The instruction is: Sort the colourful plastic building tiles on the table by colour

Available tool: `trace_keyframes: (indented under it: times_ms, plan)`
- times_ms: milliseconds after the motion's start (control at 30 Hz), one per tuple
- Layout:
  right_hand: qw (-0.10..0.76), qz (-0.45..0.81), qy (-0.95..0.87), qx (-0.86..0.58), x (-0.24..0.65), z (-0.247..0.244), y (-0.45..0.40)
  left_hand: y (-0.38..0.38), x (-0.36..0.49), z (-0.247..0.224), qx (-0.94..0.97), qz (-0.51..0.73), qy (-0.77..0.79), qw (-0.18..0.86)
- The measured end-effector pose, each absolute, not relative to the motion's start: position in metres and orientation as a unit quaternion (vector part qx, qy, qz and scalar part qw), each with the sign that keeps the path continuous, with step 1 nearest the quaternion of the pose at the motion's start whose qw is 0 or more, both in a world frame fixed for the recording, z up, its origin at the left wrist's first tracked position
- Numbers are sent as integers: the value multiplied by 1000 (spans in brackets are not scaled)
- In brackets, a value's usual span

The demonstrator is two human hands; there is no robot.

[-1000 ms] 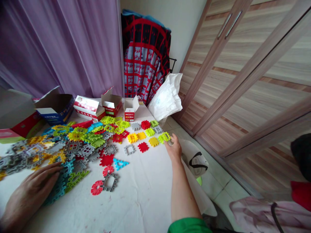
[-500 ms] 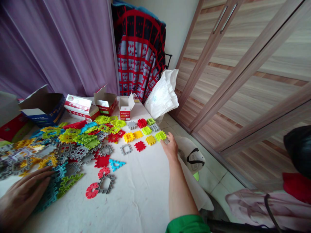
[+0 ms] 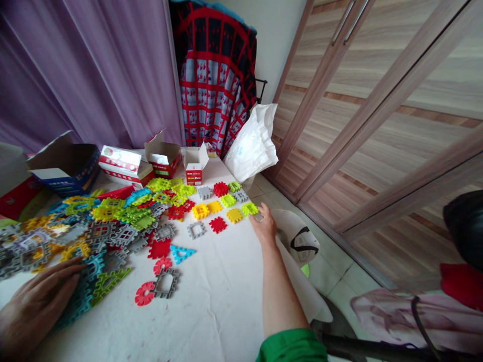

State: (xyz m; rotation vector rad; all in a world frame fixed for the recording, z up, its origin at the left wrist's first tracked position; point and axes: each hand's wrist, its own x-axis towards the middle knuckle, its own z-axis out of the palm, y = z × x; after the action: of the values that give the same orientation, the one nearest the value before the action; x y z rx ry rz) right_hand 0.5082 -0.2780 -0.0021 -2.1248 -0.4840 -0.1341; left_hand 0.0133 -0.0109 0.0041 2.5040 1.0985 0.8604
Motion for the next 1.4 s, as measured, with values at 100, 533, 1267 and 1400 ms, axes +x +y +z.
trace_keyframes:
  times_ms: [100,533,1267,1400]
  plan:
    - [452,-50,-190,-870,506,0,-277,-11,13,5,867,300,375,131]
    - [384,-54,-182,-904,500,8,-273,-10,11,3,873,284,379,115]
    - [342,-33,-164,-925,489,22,-272,-8,10,2,889,287,351,64]
    - [342,-32,-155,-926,488,24,-271,-9,10,2,889,289,350,65]
